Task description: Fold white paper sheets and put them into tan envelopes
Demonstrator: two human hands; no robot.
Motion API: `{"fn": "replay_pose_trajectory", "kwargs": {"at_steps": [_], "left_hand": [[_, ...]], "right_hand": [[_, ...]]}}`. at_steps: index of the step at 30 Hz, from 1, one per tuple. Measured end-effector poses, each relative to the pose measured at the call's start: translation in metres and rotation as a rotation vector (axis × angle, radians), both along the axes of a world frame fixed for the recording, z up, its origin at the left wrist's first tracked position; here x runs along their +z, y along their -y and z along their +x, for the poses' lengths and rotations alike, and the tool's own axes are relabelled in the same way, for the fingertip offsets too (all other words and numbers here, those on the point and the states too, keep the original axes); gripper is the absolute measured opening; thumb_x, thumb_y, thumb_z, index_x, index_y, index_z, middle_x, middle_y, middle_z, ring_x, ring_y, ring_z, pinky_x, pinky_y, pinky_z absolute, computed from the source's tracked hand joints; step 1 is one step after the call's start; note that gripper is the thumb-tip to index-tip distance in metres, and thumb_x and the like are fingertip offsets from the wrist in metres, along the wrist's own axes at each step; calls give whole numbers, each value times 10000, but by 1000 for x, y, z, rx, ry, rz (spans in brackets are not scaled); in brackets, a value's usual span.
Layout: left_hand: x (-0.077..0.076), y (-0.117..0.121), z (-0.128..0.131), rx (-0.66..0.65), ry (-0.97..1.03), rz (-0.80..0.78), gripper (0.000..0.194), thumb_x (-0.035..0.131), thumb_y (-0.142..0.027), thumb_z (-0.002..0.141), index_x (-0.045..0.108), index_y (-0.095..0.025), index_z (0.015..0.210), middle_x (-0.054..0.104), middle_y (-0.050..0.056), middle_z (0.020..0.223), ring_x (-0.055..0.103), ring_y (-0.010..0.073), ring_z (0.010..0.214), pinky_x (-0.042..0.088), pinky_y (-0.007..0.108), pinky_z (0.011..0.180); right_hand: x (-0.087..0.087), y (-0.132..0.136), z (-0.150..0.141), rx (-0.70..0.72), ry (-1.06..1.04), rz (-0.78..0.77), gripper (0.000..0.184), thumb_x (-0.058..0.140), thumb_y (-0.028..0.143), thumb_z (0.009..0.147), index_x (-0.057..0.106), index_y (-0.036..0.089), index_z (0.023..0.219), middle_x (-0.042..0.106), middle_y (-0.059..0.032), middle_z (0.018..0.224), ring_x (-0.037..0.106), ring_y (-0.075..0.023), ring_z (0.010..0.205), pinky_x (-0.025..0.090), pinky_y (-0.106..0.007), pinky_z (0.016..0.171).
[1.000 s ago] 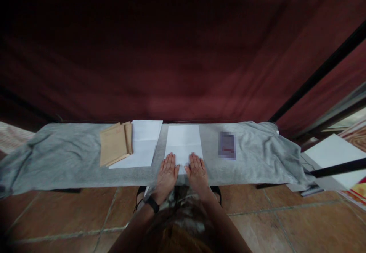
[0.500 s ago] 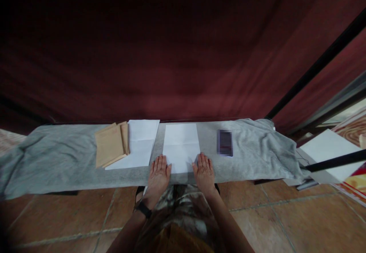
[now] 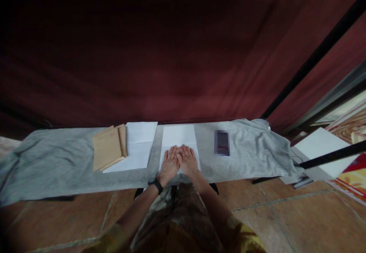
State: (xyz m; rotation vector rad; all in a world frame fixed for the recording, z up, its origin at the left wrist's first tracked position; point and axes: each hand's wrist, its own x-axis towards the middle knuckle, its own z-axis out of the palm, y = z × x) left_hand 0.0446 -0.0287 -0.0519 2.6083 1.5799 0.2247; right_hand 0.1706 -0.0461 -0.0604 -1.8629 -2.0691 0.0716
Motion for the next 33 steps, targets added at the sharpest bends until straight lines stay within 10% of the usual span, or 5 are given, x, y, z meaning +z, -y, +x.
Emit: {"fn": "replay_pose_trajectory", "kwargs": {"at_steps": [22, 33], "left_hand": [[-9, 8, -36, 296, 166, 108, 620, 367, -383, 1027, 411, -33, 1536, 415, 216, 1594, 346, 313, 1518, 279, 510, 1247], [0, 19, -44, 370, 326, 72, 497, 455, -223, 949, 557, -72, 1411, 593, 211, 1444, 549, 319, 1341, 428, 474, 1131]], "right_hand": [[-16, 19, 39, -281, 80, 190, 574, 304, 393, 1089, 447, 51, 1527, 510, -225, 1525, 468, -321, 1421, 339, -513, 1161], [6, 39, 57, -364, -26, 25, 407, 456, 216, 1009, 584, 136, 1387, 677, -162, 1304, 641, -256, 1146, 471, -361, 986]]}}
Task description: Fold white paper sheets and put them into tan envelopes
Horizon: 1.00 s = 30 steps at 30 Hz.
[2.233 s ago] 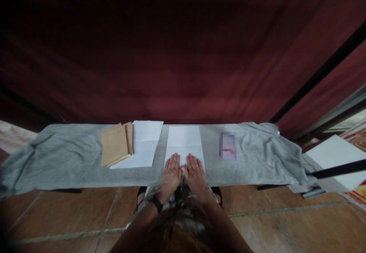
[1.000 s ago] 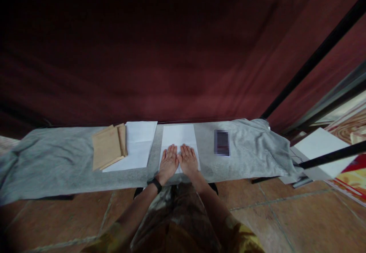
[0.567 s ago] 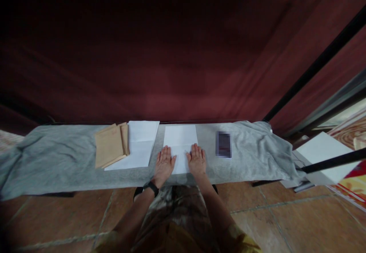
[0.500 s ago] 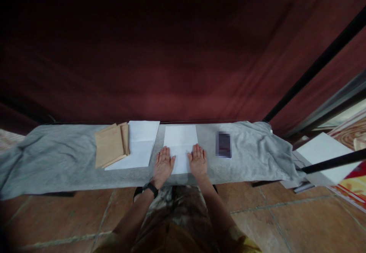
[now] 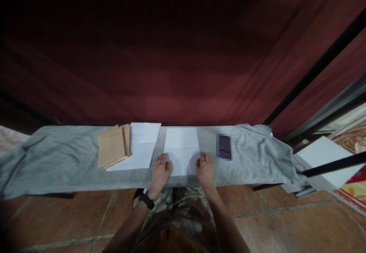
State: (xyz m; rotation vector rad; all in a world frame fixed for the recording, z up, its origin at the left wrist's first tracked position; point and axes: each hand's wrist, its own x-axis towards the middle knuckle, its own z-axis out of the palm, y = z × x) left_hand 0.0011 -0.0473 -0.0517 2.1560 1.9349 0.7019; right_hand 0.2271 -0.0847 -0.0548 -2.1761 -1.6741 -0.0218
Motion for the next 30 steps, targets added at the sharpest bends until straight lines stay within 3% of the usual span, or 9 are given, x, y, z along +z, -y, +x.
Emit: {"fn": "replay_pose_trajectory", "kwargs": {"at_steps": [5, 9, 15, 20, 24, 27, 30], "left_hand": [[11, -10, -7, 28, 116, -131, 353, 501, -243, 927, 667, -134, 1219, 697, 147, 1216, 638, 264, 1156, 481, 390, 1044], [14, -13, -12, 36, 155, -153, 351, 548, -262, 907, 664, -145, 1217, 697, 117, 1142, 651, 243, 1065, 489, 375, 1027], [6, -9, -14, 70, 179, -103, 449, 523, -122, 836, 677, -138, 1257, 689, 129, 1146, 653, 264, 1106, 515, 390, 1040], [0, -6, -17, 59, 210, -64, 505, 500, -55, 794, 697, -166, 1246, 678, 117, 1170, 661, 256, 1103, 533, 403, 1041], [4, 3, -14, 29, 125, -22, 448, 502, -110, 856, 686, -144, 1263, 654, 141, 1220, 623, 270, 1174, 497, 418, 1090], [9, 11, -3, 10, 20, 30, 436, 479, -188, 930, 644, -140, 1331, 598, 172, 1361, 577, 302, 1263, 463, 466, 1117], [9, 15, 17, -92, -49, 62, 493, 431, -270, 990, 537, -118, 1447, 474, 195, 1547, 453, 333, 1426, 426, 500, 1150]], "right_hand": [[10, 1, -3, -34, -70, -114, 362, 496, 201, 989, 592, 139, 1333, 696, -126, 1133, 691, -205, 966, 491, -282, 855], [9, -1, -3, -74, -113, -137, 314, 505, 192, 969, 625, 143, 1255, 703, -125, 1081, 708, -199, 858, 495, -282, 784], [0, 4, 4, -22, -149, -83, 400, 480, 139, 915, 628, 168, 1285, 742, -122, 1108, 715, -235, 979, 517, -311, 863], [-5, 15, 3, 13, -173, -44, 429, 474, 138, 906, 606, 163, 1314, 750, -119, 1129, 723, -228, 968, 531, -312, 869], [-3, 23, 1, 4, -148, -47, 440, 442, 158, 951, 565, 156, 1373, 737, -134, 1144, 718, -234, 968, 530, -321, 865], [3, 23, -1, -20, -64, -79, 428, 444, 195, 986, 565, 133, 1392, 721, -159, 1139, 701, -263, 1005, 524, -355, 897], [9, 17, -11, 8, -5, -29, 433, 443, 264, 1026, 567, 107, 1410, 694, -198, 1239, 659, -300, 1136, 499, -416, 986]]}}
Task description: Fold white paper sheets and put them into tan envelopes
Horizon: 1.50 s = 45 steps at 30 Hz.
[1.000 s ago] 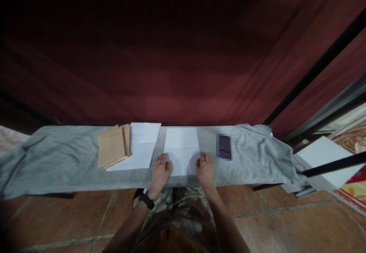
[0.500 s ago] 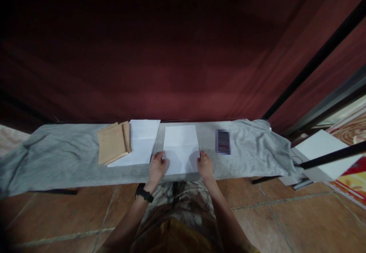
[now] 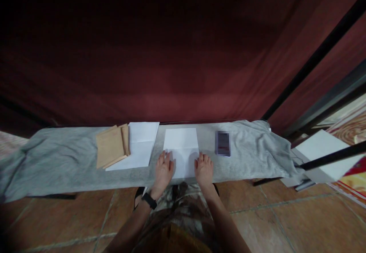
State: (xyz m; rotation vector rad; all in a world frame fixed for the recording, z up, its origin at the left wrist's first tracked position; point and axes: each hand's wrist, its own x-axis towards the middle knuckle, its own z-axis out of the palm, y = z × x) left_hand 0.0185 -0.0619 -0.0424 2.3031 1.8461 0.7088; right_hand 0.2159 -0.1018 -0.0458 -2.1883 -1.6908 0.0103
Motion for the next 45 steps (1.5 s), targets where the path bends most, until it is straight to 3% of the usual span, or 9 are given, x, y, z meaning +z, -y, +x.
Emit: {"fn": "replay_pose_trajectory", "kwargs": {"at_steps": [3, 6, 13, 20, 24, 28, 34, 37, 45], "left_hand": [[-7, 0, 24, -142, -55, -26, 554, 386, -284, 1007, 420, -125, 1537, 380, 165, 1635, 298, 314, 1537, 356, 533, 1205], [-17, -2, 39, -218, -118, -82, 589, 337, -203, 988, 373, -147, 1573, 386, 134, 1635, 287, 263, 1547, 312, 517, 1239], [-23, -3, 15, -108, -182, -29, 585, 341, -282, 1009, 393, -78, 1555, 406, 173, 1613, 315, 275, 1534, 323, 488, 1240], [-24, -3, -15, 31, -170, 37, 587, 373, -362, 1025, 441, -64, 1525, 466, 220, 1560, 400, 326, 1488, 348, 549, 1219], [-18, -16, -9, 15, -177, 59, 554, 384, -335, 1021, 469, -94, 1512, 533, 189, 1519, 359, 323, 1510, 317, 573, 1234], [-8, -46, 14, -131, -145, 67, 577, 350, -289, 1024, 358, -125, 1577, 425, 145, 1610, 325, 267, 1530, 358, 513, 1227], [-9, -92, 33, -191, -206, -26, 565, 325, -217, 1000, 423, -136, 1551, 441, 138, 1601, 323, 268, 1531, 306, 504, 1245], [-14, -103, 31, -187, -216, -54, 566, 333, -245, 1006, 411, -169, 1561, 422, 118, 1615, 310, 267, 1536, 292, 510, 1247], [-21, -105, 13, -29, -202, -30, 622, 278, -356, 1037, 402, 4, 1529, 389, 231, 1603, 306, 303, 1535, 303, 500, 1244]], "right_hand": [[1, -10, -23, 165, -35, 91, 455, 353, 274, 1067, 554, 129, 1449, 615, -164, 1436, 568, -250, 1322, 434, -388, 1109], [-6, -16, -45, 352, -39, 75, 474, 297, 261, 1080, 529, 187, 1486, 551, -89, 1525, 479, -198, 1425, 362, -390, 1186], [-30, -6, -32, 260, 86, 145, 497, 389, 306, 1071, 449, 144, 1537, 465, -154, 1580, 413, -258, 1479, 314, -477, 1216], [-43, -4, -9, 84, 108, 199, 587, 304, 411, 1084, 403, 82, 1560, 463, -226, 1560, 449, -332, 1447, 327, -543, 1191], [-42, -19, -9, 43, 79, 216, 598, 260, 413, 1088, 401, 75, 1560, 456, -233, 1562, 437, -341, 1455, 330, -564, 1180], [-24, -57, -19, 179, 53, 149, 534, 270, 316, 1080, 425, 128, 1555, 411, -154, 1611, 400, -293, 1486, 338, -520, 1191], [-13, -107, -32, 324, 78, 23, 486, 322, 279, 1069, 501, 208, 1515, 460, -98, 1585, 411, -274, 1483, 293, -526, 1221], [-20, -112, -33, 308, 94, 14, 484, 338, 315, 1074, 494, 205, 1519, 451, -106, 1589, 421, -280, 1475, 298, -535, 1214], [-36, -106, -14, 149, 97, 121, 514, 360, 316, 1066, 469, 127, 1530, 458, -192, 1568, 447, -317, 1454, 319, -545, 1189]]}}
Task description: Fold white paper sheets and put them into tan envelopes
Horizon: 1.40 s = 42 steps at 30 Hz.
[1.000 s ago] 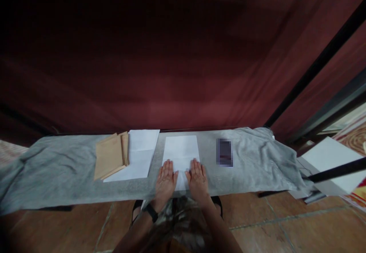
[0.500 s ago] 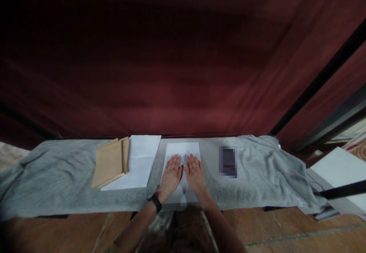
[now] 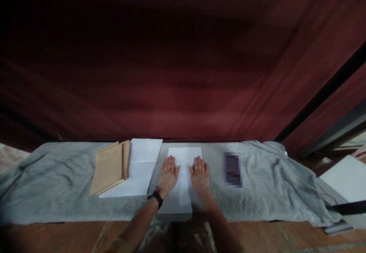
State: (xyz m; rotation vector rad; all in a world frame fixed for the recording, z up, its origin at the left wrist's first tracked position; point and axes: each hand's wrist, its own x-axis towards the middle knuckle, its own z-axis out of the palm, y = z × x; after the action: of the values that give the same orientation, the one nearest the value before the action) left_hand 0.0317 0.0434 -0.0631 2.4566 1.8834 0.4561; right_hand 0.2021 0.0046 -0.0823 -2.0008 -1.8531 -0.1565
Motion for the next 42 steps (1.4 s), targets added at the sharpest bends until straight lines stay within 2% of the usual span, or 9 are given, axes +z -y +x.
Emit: {"fn": "replay_pose_trajectory", "kwargs": {"at_steps": [5, 7, 11, 14, 18, 32, 38, 42], "left_hand": [[-3, 1, -5, 16, -21, 43, 609, 288, -358, 1036, 405, -36, 1540, 421, 203, 1597, 321, 290, 1530, 307, 487, 1245], [-4, 2, -4, 19, -31, 46, 609, 290, -352, 1034, 397, -34, 1543, 420, 201, 1598, 319, 287, 1531, 305, 488, 1247], [-5, 1, -3, 30, -60, 27, 612, 280, -345, 1035, 390, -27, 1546, 427, 193, 1596, 316, 281, 1533, 302, 481, 1249], [-7, 1, -3, 34, -78, 35, 610, 284, -340, 1032, 387, -35, 1551, 435, 181, 1595, 323, 281, 1530, 296, 475, 1254], [-10, 0, -4, 29, -90, 57, 612, 281, -336, 1031, 375, -41, 1559, 428, 181, 1599, 329, 285, 1528, 303, 481, 1250], [-6, 1, -4, 29, -101, 48, 615, 282, -354, 1037, 380, -36, 1554, 415, 189, 1605, 331, 294, 1526, 304, 473, 1247], [-7, 1, -4, 31, -98, 42, 620, 282, -359, 1035, 379, -34, 1555, 405, 191, 1610, 326, 292, 1529, 292, 476, 1252], [-8, 0, -4, 44, -79, 46, 616, 285, -365, 1032, 380, -65, 1562, 411, 173, 1612, 335, 281, 1525, 299, 470, 1249]], "right_hand": [[-4, -6, 15, -153, -7, 58, 568, 310, 381, 1080, 485, 44, 1503, 488, -255, 1528, 463, -356, 1433, 321, -582, 1171], [-2, -13, 11, -153, 4, 73, 584, 276, 383, 1087, 469, 27, 1509, 471, -254, 1541, 445, -358, 1444, 313, -582, 1175], [8, -34, -13, 33, 6, 11, 548, 276, 358, 1090, 433, 103, 1549, 397, -160, 1614, 391, -301, 1488, 293, -502, 1210], [12, -50, -34, 145, -18, -70, 530, 274, 361, 1093, 446, 148, 1548, 403, -106, 1619, 373, -257, 1502, 265, -457, 1233], [10, -64, -44, 197, -17, -109, 534, 290, 368, 1088, 449, 136, 1543, 402, -103, 1614, 387, -263, 1495, 252, -471, 1239], [2, -76, 13, 39, 32, -67, 563, 266, 404, 1086, 424, 148, 1561, 422, -119, 1601, 423, -304, 1468, 277, -500, 1204], [-1, -70, 36, -56, 36, 7, 617, 227, 417, 1076, 472, 69, 1523, 476, -183, 1555, 468, -335, 1424, 312, -524, 1180], [-5, -56, 39, -122, 33, 68, 650, 208, 428, 1076, 479, 21, 1504, 514, -238, 1510, 484, -348, 1411, 332, -539, 1168]]}}
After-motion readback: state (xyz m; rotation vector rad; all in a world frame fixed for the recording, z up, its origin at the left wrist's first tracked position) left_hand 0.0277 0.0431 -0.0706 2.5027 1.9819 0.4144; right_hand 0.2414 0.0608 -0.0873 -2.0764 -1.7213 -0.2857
